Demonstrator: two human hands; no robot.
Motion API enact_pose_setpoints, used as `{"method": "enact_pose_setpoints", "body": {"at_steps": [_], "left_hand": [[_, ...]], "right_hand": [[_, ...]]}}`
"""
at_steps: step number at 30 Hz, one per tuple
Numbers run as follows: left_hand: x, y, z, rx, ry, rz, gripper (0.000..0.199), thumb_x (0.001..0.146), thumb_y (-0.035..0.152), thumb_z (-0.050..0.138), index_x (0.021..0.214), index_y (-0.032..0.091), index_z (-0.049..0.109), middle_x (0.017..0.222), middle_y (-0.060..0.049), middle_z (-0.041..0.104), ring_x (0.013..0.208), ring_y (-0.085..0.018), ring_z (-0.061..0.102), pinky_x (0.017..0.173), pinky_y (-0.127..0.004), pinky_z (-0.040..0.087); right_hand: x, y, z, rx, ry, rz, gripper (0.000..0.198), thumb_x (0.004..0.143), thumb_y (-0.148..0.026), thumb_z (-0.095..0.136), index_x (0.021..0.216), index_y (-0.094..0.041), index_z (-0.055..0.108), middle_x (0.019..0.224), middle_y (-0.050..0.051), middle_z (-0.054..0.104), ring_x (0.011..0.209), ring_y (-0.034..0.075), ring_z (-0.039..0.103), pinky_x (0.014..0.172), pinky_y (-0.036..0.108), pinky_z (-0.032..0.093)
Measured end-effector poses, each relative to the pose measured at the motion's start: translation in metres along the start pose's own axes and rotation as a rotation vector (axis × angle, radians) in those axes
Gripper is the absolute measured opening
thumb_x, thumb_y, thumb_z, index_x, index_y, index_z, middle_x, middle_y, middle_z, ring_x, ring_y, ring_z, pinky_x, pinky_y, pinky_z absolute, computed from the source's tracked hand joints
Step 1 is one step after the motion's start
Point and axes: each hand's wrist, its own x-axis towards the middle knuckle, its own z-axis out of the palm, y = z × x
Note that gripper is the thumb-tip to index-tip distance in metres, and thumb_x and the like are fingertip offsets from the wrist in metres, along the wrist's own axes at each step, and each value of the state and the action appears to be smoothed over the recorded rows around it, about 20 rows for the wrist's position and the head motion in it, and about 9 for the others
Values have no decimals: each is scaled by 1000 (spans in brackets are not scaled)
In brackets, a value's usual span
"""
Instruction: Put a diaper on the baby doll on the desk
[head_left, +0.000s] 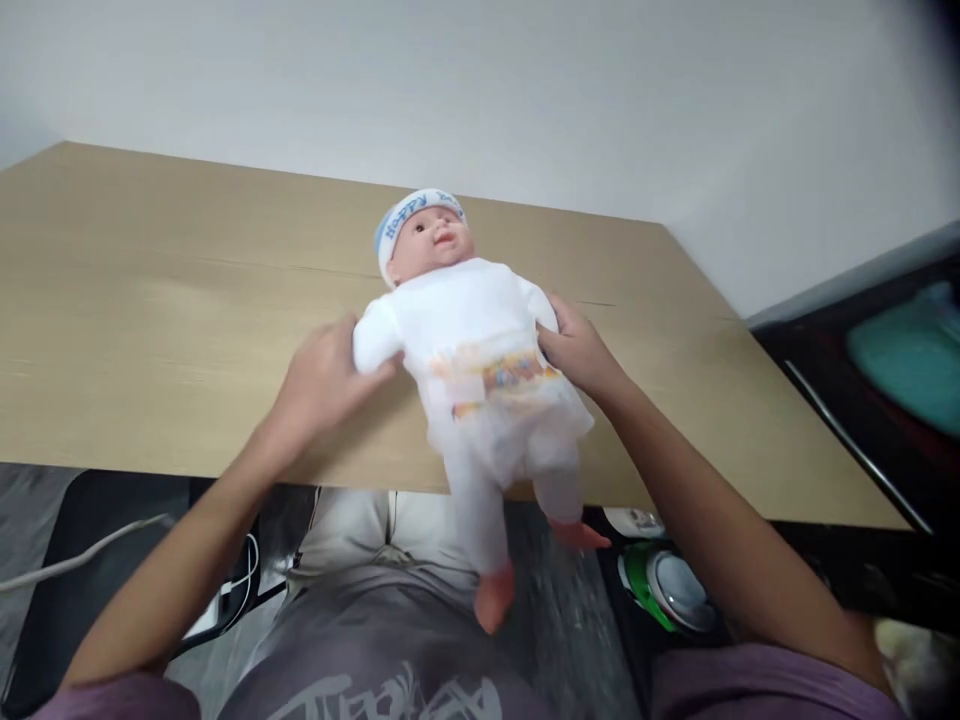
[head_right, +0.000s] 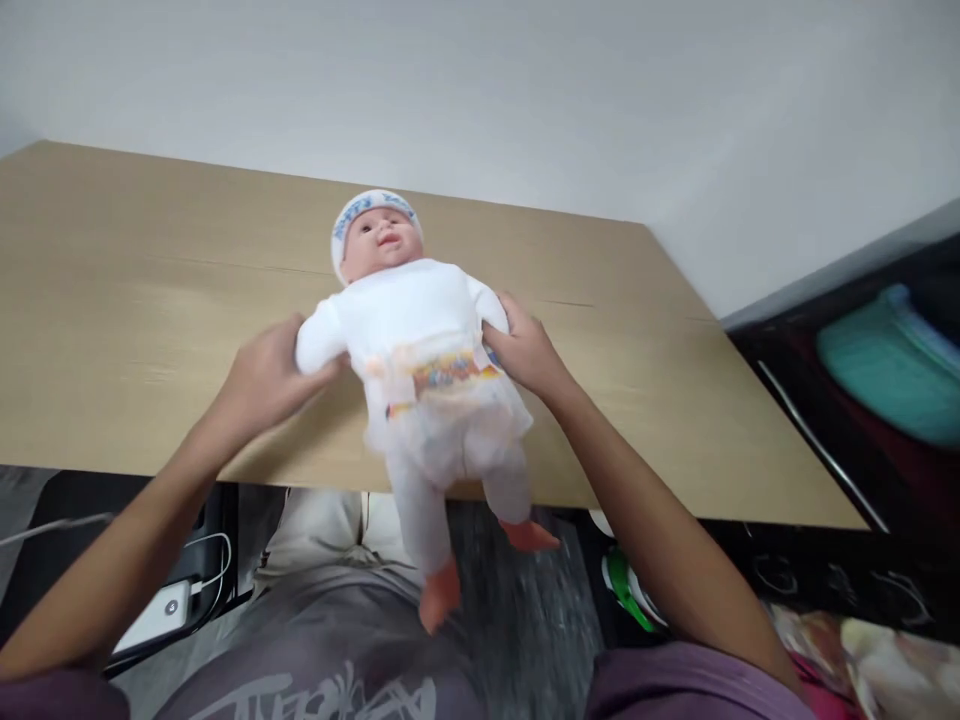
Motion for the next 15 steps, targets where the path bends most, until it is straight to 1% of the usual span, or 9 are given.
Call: {"method": "enact_pose_setpoints", "body": {"at_steps": [2, 4, 5, 6, 8, 9, 11, 13, 15], "left_hand": [[-83, 7, 4, -72, 8, 77, 46, 101, 64, 70, 116, 21, 66, 104, -10, 78, 94, -32, 74, 81, -39, 56], [-167, 2, 13, -134, -22, 140, 40, 100, 58, 76, 117, 24, 65, 103, -7, 78, 89, -30, 75, 77, -38, 57], [-207, -4, 20, -165, -25, 173, 38, 99, 55, 78, 116, 24, 65, 102, -7, 78, 85, -29, 74, 72, -37, 56], [-244, -11, 26, -184, -62, 194, 34, 99, 51, 78, 115, 24, 65, 105, -7, 79, 84, -29, 74, 70, -36, 56], [-305, -27, 39, -206, -127, 181, 26, 100, 45, 77, 113, 25, 67, 104, -7, 79, 85, -29, 76, 71, -36, 57], [-328, -34, 44, -214, -164, 141, 25, 100, 44, 76, 113, 25, 67, 103, -7, 79, 87, -29, 77, 73, -36, 58], [-359, -45, 49, -208, -240, 22, 27, 101, 47, 75, 112, 24, 67, 101, -7, 79, 89, -30, 79, 76, -37, 59], [-370, -51, 49, -170, -329, -100, 36, 100, 55, 74, 114, 23, 66, 102, -9, 79, 91, -32, 81, 76, -37, 58], [-367, -54, 46, -121, -430, -186, 48, 101, 64, 70, 123, 22, 65, 102, -11, 82, 92, -36, 82, 76, -39, 56]], "right_hand": [[-51, -26, -18, 18, -94, -46, 40, 106, -51, 67, 134, -24, 76, 122, 8, 82, 108, 33, 75, 97, 46, 61], [-102, -52, -28, 7, -192, -136, 35, 108, -48, 69, 132, -23, 75, 122, 9, 81, 110, 33, 74, 98, 45, 59], [-127, -63, -29, -22, -237, -177, 35, 109, -45, 70, 135, -23, 74, 125, 10, 81, 113, 33, 73, 101, 46, 57], [-151, -74, -26, -69, -281, -209, 35, 109, -42, 70, 140, -24, 73, 129, 11, 80, 118, 34, 72, 105, 47, 56], [-193, -90, -10, -207, -363, -250, 37, 111, -33, 67, 147, -25, 71, 134, 13, 78, 124, 36, 69, 111, 51, 53], [-211, -95, 1, -275, -402, -265, 38, 112, -30, 65, 148, -24, 70, 133, 14, 78, 125, 37, 67, 112, 52, 52], [-237, -100, 30, -345, -460, -297, 38, 113, -27, 63, 150, -22, 70, 131, 16, 76, 124, 38, 65, 112, 53, 53], [-252, -98, 62, -348, -478, -310, 40, 113, -26, 61, 152, -18, 68, 132, 17, 75, 125, 37, 64, 112, 53, 54], [-257, -90, 91, -343, -491, -290, 42, 113, -24, 62, 154, -16, 67, 135, 17, 75, 128, 37, 64, 115, 53, 55]]}}
